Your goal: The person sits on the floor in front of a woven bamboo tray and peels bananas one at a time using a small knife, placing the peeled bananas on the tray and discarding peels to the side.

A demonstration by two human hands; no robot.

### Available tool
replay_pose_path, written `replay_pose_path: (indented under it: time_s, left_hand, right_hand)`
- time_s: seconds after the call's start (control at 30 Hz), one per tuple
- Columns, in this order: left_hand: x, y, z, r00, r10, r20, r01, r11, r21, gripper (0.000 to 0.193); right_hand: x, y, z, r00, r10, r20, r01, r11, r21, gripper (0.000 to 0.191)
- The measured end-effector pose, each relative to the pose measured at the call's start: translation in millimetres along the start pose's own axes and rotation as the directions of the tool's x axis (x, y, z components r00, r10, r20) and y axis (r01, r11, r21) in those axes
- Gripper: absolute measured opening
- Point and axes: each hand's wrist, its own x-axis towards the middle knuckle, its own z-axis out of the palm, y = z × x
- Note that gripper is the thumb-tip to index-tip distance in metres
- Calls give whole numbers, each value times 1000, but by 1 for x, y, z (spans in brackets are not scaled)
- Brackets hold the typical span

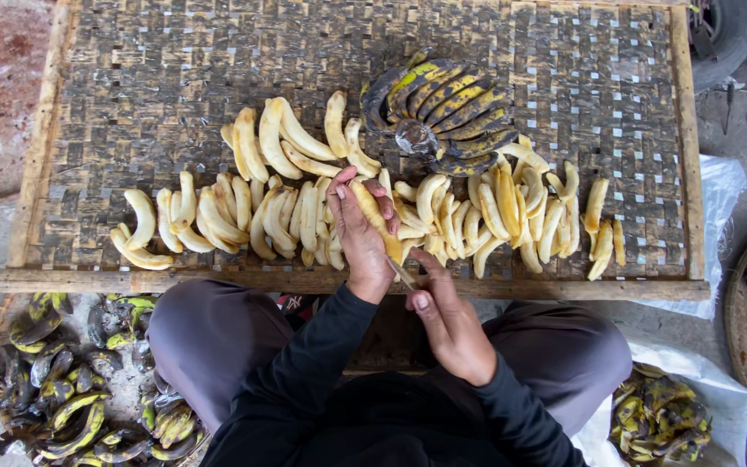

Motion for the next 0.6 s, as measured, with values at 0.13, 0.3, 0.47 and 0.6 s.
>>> replay_pose_path:
  time_s: [0.13, 0.3, 0.47, 0.6]
  left_hand:
    - [1, 15, 0, 1000, -17, -1, 17, 999, -28, 33]
    - [3, 13, -8, 999, -32, 10, 33, 999, -40, 32]
    - [0, 4, -15, 989, -131, 68, 140, 979, -146, 30]
    - [-2, -2, -17, 956, -292, -17, 284, 940, -191, 31]
  right_hand:
    - [14, -7, 16, 999, 6, 43, -4, 999, -44, 52]
    - [16, -2, 21, 1000, -4, 17, 6, 988, -152, 51]
    - [24, 5, 18, 994, -113, -13, 106, 966, -236, 48]
    - [30, 6, 8, 989, -147, 1, 142, 952, -270, 43]
